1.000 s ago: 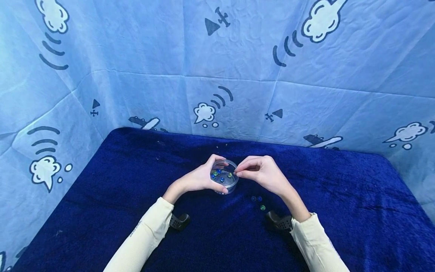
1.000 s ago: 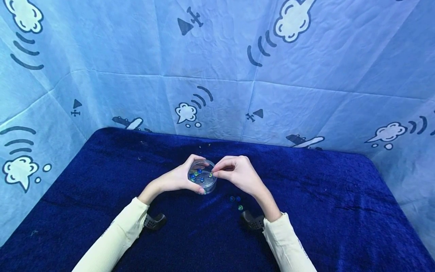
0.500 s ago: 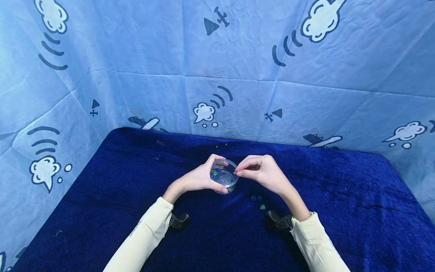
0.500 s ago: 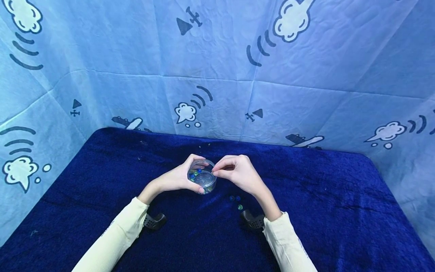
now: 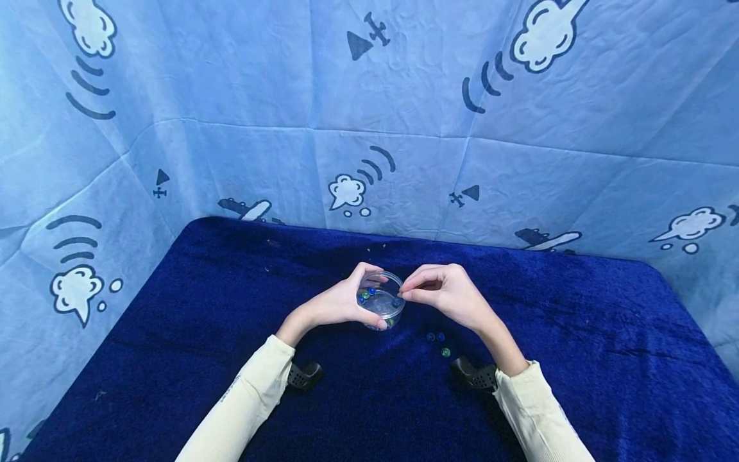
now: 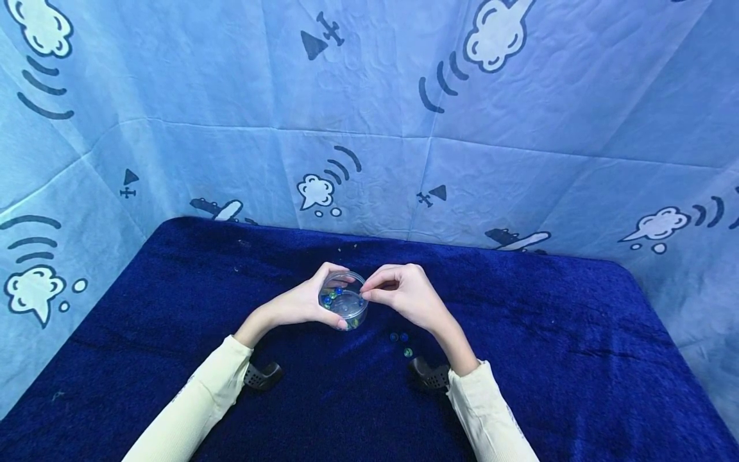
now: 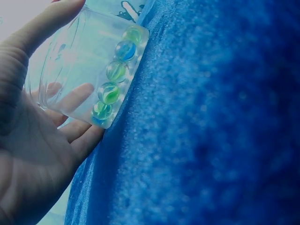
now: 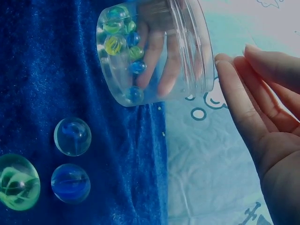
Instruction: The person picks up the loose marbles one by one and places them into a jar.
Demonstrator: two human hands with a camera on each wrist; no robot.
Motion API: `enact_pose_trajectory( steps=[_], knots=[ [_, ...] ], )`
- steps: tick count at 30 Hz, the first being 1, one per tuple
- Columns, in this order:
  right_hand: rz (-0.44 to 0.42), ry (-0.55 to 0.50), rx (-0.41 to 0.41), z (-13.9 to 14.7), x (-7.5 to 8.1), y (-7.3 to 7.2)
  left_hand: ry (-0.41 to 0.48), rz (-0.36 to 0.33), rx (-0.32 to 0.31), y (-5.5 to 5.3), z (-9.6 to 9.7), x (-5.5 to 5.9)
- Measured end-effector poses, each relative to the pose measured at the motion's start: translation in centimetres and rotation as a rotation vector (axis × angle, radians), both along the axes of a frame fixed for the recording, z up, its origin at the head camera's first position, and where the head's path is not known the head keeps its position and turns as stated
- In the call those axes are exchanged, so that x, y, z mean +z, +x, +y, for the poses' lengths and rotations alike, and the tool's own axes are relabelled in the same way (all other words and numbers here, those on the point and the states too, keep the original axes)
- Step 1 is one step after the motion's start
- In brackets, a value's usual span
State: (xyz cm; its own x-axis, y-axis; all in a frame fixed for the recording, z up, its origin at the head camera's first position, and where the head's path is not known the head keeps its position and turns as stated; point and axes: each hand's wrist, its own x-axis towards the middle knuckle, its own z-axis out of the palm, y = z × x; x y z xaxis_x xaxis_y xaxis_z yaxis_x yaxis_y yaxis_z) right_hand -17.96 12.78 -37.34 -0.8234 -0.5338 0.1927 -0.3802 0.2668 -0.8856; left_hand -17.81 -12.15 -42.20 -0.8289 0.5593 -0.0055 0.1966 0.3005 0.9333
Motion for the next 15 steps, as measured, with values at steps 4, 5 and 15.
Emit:
enact_pose_trajectory(
  steps=[4, 5, 15],
  knots=[
    [-0.004, 0.017, -0.002, -0.04, -0.02, 0.01, 0.003, 0.005, 0.007, 0.04, 0.05, 0.03],
    [-0.007, 0.023, -0.003, -0.01, -0.02, 0.01, 0.002, 0.005, 0.008, 0.04, 0.05, 0.02],
    [-0.055, 0.068, -0.007, 0.12, -0.05, 0.04, -0.006, 0.003, 0.011, 0.04, -0.01, -0.05]
  ],
)
